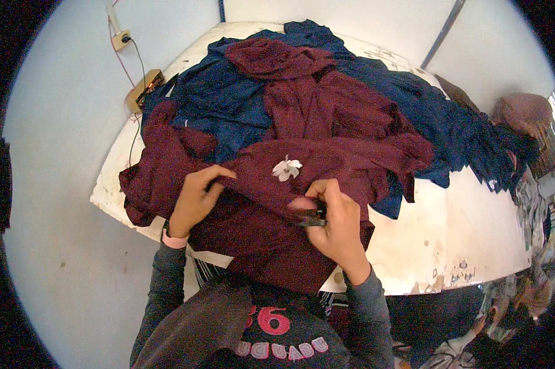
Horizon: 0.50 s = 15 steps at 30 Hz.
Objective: The person uses a small knife to cut a maroon long-sleeved shirt on a table. They repeatedly lift, fold, and cut sections of the fabric, including the sleeves and body, while other garments lie nearby.
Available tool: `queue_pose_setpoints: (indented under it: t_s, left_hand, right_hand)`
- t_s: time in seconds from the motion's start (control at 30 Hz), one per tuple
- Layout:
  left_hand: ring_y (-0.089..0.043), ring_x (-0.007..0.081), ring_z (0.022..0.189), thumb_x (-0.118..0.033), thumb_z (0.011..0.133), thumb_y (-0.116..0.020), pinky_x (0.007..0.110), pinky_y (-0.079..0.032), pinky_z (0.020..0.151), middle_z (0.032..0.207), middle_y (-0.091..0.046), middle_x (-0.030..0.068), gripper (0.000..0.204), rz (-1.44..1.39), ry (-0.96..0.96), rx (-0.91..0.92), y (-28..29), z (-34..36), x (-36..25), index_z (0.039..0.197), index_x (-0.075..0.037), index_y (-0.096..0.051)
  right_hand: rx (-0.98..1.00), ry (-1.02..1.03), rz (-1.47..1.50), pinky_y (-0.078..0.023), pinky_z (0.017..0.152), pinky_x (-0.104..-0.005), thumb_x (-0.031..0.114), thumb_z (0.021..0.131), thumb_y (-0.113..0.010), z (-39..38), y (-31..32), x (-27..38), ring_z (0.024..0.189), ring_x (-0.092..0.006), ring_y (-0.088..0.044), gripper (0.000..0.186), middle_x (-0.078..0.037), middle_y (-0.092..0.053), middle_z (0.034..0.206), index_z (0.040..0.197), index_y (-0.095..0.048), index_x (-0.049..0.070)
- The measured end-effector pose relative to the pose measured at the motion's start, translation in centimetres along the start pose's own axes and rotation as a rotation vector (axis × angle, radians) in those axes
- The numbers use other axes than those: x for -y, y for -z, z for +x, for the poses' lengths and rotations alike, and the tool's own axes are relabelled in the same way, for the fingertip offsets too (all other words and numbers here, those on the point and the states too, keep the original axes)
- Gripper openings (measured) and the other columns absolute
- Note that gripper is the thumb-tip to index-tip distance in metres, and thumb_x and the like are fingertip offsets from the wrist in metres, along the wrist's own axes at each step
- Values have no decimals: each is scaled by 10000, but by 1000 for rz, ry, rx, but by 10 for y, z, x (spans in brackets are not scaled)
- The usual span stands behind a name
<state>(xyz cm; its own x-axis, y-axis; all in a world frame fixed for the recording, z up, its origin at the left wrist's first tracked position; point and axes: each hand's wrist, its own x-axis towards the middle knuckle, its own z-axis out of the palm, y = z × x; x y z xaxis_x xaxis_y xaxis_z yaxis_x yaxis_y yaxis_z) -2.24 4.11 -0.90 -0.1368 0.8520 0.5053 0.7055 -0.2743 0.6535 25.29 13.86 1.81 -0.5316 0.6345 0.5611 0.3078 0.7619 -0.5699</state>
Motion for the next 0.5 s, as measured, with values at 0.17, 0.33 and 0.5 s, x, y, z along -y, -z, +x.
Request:
queue_pose_setpoints:
  t_s: [0.17,0.33,0.5]
  left_hand:
    - [-658,130,895,34,899,-609,275,-514,821,950,-703,75,129,-212,-14,-327,39,-9,-38,1015,39,-665]
    - [-642,150,931,16,952,-576,279,-507,870,1013,-687,80,155,65,-165,-952,133,-24,-30,1089,17,-648]
    - [-667,152,948,18,981,-576,275,-531,885,1051,-703,93,216,204,-146,-1075,222,-39,-27,1192,27,-622]
  right_hand:
    - [-154,105,-658,-446,682,-397,86,624,-760,5,7,-9,822,-308,-619,496,-89,-630,1018,1095,-605,74]
    - [-514,-23,-452,-510,709,-404,-7,639,-734,15,22,-35,849,-340,-665,453,-111,-651,1003,1066,-612,81]
    - [-460,-89,-382,-537,762,-330,-144,684,-583,22,77,-54,867,-236,-716,479,-84,-701,930,1100,-626,90]
